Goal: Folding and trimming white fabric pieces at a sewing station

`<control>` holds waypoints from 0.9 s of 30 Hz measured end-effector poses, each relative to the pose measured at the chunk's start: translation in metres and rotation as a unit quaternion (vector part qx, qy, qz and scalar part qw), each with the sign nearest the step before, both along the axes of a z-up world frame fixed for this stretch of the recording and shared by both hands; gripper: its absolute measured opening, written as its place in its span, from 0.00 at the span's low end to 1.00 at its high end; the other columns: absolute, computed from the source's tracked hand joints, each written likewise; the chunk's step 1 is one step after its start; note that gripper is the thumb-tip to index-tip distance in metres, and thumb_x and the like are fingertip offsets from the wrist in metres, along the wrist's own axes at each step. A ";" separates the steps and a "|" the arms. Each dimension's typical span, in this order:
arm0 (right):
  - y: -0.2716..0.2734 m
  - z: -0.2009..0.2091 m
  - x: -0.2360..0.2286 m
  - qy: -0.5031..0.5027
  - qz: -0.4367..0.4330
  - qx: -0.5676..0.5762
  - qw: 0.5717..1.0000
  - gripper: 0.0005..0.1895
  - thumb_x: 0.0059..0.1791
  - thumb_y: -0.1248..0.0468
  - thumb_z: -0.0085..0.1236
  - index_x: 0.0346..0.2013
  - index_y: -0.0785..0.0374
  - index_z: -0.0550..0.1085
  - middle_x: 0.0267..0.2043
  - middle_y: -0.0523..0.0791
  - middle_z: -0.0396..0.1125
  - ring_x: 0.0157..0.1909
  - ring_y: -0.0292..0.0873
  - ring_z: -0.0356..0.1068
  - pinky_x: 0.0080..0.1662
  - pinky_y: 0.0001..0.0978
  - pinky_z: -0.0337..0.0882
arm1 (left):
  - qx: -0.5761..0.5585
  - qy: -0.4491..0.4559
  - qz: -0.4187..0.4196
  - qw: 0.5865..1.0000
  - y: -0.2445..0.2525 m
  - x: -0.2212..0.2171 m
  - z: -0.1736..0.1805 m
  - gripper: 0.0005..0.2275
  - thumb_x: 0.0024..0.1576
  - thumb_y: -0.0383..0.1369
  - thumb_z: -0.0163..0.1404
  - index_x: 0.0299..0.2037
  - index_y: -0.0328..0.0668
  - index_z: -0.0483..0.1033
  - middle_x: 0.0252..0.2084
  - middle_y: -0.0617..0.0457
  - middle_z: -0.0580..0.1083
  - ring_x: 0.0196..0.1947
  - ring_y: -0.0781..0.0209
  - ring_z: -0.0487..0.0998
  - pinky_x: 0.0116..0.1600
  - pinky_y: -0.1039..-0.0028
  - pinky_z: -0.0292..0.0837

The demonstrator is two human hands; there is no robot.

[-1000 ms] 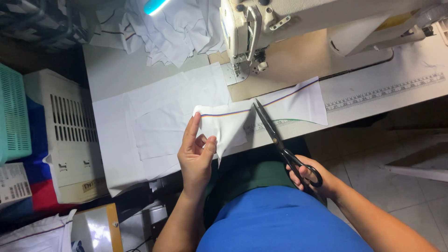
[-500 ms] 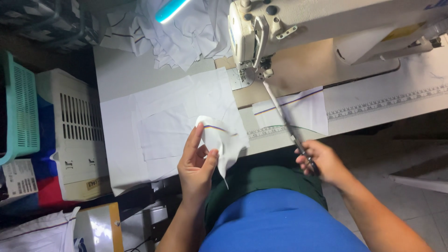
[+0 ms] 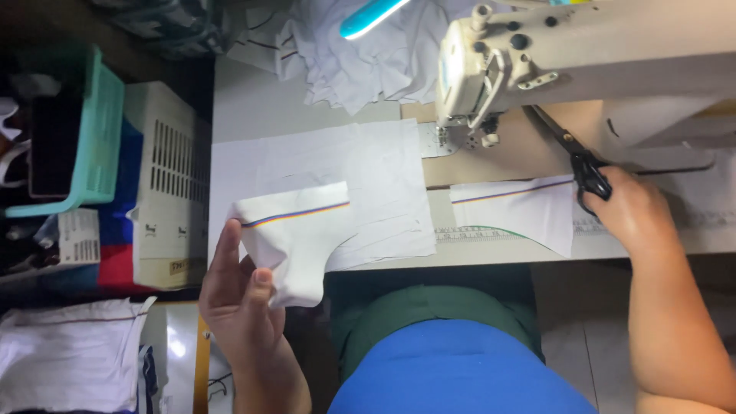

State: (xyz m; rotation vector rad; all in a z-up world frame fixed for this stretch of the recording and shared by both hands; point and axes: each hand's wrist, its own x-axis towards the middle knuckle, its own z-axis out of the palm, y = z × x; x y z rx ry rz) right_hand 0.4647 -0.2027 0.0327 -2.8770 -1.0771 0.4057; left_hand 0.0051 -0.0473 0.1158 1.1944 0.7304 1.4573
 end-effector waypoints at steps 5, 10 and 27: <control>-0.001 -0.017 0.016 -0.038 0.045 -0.002 0.998 0.26 0.46 0.52 0.53 0.57 0.57 0.70 0.51 0.58 0.64 0.51 0.62 0.65 0.49 0.51 0.66 | -0.039 0.108 -0.173 0.978 -0.008 0.002 0.021 0.22 0.50 0.23 0.47 0.57 0.30 0.66 0.59 0.43 0.68 0.38 0.68 0.73 0.37 0.85 0.64; -0.012 0.021 -0.048 -0.180 0.182 0.152 0.955 0.23 0.49 0.53 0.56 0.56 0.59 0.75 0.53 0.48 0.69 0.51 0.54 0.67 0.53 0.42 0.67 | -0.050 0.230 -0.443 0.865 -0.015 0.049 0.024 0.23 0.47 0.20 0.45 0.56 0.41 0.69 0.59 0.46 0.69 0.27 0.73 0.67 0.29 0.86 0.61; 0.017 -0.041 -0.148 0.518 0.173 0.386 0.744 0.04 0.40 0.71 0.61 0.26 0.71 0.76 0.31 0.51 0.73 0.36 0.43 0.70 0.42 0.40 0.71 | -0.062 0.165 -0.349 0.920 0.003 0.036 -0.031 0.20 0.51 0.23 0.51 0.57 0.43 0.72 0.59 0.43 0.68 0.51 0.63 0.68 0.48 0.74 0.71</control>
